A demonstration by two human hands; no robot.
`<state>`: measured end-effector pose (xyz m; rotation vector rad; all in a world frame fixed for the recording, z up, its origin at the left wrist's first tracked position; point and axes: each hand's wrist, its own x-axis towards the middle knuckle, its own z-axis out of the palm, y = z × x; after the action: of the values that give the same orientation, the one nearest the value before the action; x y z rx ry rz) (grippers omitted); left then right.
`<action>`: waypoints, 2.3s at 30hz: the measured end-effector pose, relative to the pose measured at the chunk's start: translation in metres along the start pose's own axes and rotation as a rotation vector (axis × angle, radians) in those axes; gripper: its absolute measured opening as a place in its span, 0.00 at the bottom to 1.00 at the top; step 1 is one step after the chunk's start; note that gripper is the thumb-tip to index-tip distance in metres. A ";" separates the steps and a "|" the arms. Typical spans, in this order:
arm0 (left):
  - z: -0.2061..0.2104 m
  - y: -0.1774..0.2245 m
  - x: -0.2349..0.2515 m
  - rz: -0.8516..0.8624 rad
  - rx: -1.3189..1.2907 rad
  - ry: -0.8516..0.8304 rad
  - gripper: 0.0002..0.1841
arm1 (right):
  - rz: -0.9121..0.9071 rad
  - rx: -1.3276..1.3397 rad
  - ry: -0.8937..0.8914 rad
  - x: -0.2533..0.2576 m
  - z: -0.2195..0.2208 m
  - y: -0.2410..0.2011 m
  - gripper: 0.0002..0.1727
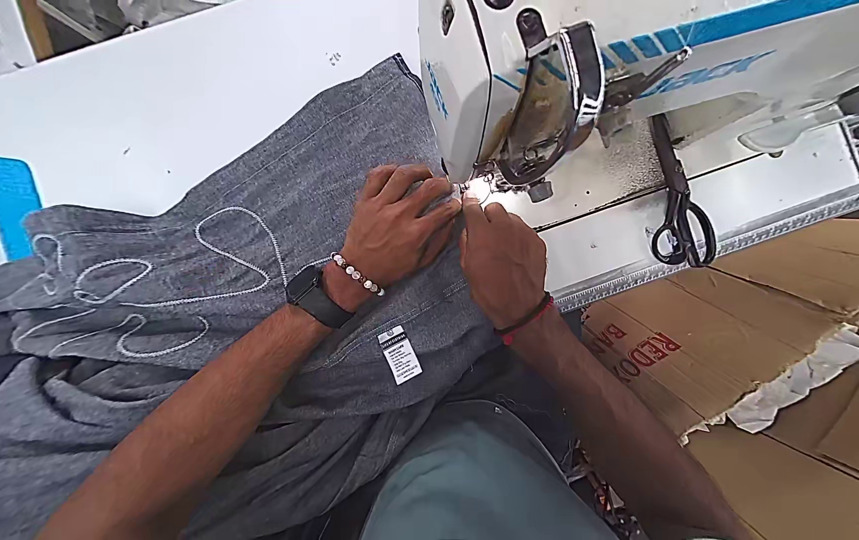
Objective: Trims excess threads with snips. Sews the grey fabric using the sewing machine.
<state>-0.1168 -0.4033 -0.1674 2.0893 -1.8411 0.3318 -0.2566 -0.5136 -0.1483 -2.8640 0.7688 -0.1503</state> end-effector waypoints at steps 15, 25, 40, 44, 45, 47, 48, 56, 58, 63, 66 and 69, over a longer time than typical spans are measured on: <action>-0.005 0.045 -0.024 -0.089 -0.126 -0.153 0.20 | -0.189 0.380 -0.125 -0.138 -0.057 0.048 0.12; -0.013 0.026 -0.009 -0.065 -0.063 -0.137 0.18 | -0.381 0.281 -0.970 -0.129 -0.023 0.024 0.12; -0.006 0.030 -0.011 -0.172 -0.138 -0.060 0.17 | 0.265 0.379 0.046 -0.019 -0.008 0.023 0.12; -0.005 0.028 -0.009 -0.189 -0.083 -0.107 0.19 | 0.258 0.359 0.034 -0.016 -0.010 0.022 0.09; -0.005 0.029 -0.008 -0.195 -0.062 -0.122 0.20 | 0.235 0.357 0.049 -0.015 -0.009 0.023 0.09; -0.005 0.030 -0.008 -0.227 -0.024 -0.156 0.22 | 0.151 0.327 0.126 -0.017 -0.002 0.024 0.11; -0.005 0.030 -0.008 -0.236 -0.017 -0.157 0.23 | 0.092 0.297 0.184 -0.019 0.003 0.023 0.12; -0.008 0.028 -0.010 -0.154 -0.060 -0.142 0.21 | -0.103 0.072 0.102 -0.024 0.000 0.016 0.16; -0.009 0.028 -0.011 -0.152 -0.057 -0.140 0.21 | -0.124 0.067 0.068 -0.023 -0.003 0.016 0.16; -0.008 0.024 -0.012 -0.145 -0.038 -0.111 0.21 | -0.110 0.059 0.033 -0.014 -0.004 0.016 0.17; -0.001 0.010 -0.006 -0.077 0.002 -0.049 0.18 | -0.113 0.050 0.038 -0.008 -0.002 0.014 0.16; -0.005 0.009 -0.006 -0.023 -0.084 -0.055 0.16 | -0.118 0.059 0.062 -0.005 -0.001 0.014 0.17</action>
<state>-0.1263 -0.3971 -0.1646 2.0810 -1.8273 0.1901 -0.2675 -0.5228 -0.1501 -2.8608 0.5950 -0.2742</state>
